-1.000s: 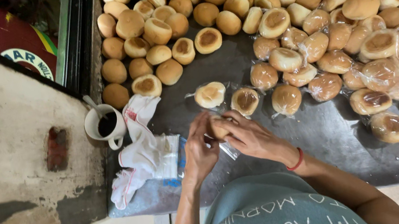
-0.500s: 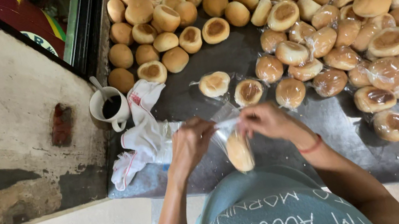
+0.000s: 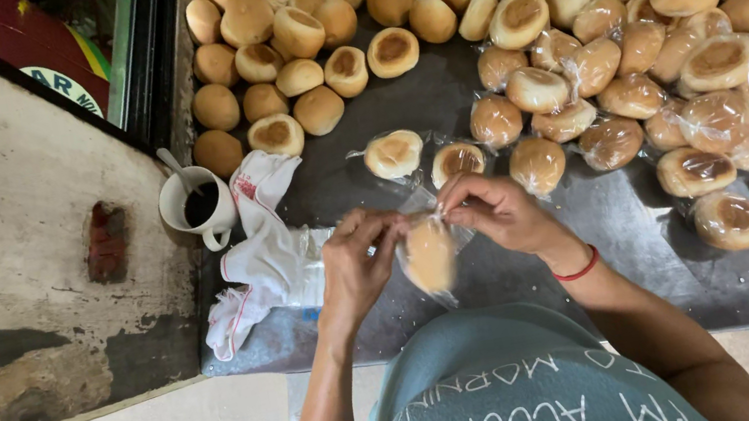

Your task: The person picks up bread rolls from a large pile and places them individually into small plastic bags.

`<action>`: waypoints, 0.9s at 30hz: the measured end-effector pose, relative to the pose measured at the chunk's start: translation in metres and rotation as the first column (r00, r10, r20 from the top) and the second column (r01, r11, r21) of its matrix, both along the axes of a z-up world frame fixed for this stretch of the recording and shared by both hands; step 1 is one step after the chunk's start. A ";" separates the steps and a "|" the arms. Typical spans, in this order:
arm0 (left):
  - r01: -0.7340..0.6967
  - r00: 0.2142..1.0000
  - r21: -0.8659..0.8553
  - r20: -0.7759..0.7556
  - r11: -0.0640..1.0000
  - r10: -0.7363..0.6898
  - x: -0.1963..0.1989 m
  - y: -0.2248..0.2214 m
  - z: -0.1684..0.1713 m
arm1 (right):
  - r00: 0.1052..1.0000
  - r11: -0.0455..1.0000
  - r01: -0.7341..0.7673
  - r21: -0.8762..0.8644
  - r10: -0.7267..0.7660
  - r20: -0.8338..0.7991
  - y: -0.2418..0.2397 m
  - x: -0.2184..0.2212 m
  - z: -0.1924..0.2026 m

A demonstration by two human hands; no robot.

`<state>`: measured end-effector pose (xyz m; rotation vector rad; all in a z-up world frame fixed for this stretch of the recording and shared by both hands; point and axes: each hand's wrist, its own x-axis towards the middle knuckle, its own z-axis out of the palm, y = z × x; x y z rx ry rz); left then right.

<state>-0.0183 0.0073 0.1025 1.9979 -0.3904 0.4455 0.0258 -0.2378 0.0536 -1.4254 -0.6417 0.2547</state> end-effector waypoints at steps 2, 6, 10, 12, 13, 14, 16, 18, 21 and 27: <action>-0.074 0.995 0.181 0.082 0.981 0.060 0.005 -0.003 -0.005 | 0.958 0.978 0.101 -0.184 -0.045 0.284 0.009 -0.002 -0.006; -0.135 0.872 0.065 -0.467 0.989 0.150 0.015 -0.012 -0.043 | 0.804 0.903 0.206 -0.376 0.062 0.591 0.030 -0.013 -0.009; -0.014 0.821 -0.448 -0.515 0.894 -0.246 0.004 -0.017 -0.079 | 0.758 0.886 0.259 -0.386 0.062 0.650 0.030 -0.022 0.000; 0.050 0.847 -0.259 -0.500 0.965 -0.178 0.000 -0.008 -0.077 | 0.847 0.873 0.208 -0.440 0.063 0.527 0.029 -0.019 0.002; 0.105 0.877 -0.055 -0.467 0.993 -0.118 -0.002 -0.005 -0.071 | 0.849 0.874 0.204 -0.441 0.066 0.525 0.032 -0.017 0.001; 0.099 0.877 -0.056 -0.467 0.993 -0.114 -0.004 -0.006 -0.063 | 0.870 0.875 0.241 -0.420 -0.003 0.493 0.036 -0.015 0.000; 0.212 0.869 -0.012 -0.456 0.977 -0.194 -0.009 -0.009 -0.045 | 0.888 0.874 0.273 -0.402 -0.068 0.455 0.038 -0.013 -0.002; 0.157 0.878 0.111 -0.470 0.981 -0.087 -0.013 -0.014 -0.030 | 0.964 0.917 0.211 -0.339 -0.138 0.228 0.037 -0.012 -0.003; -0.009 0.975 0.269 -0.211 0.963 0.068 -0.018 -0.026 -0.022 | 0.870 0.937 0.313 -0.154 -0.218 0.442 0.036 -0.006 -0.012; -0.139 0.933 0.381 0.360 0.914 -0.008 -0.015 -0.019 -0.009 | 0.933 0.996 0.084 -0.029 -0.088 -0.348 0.023 0.003 -0.037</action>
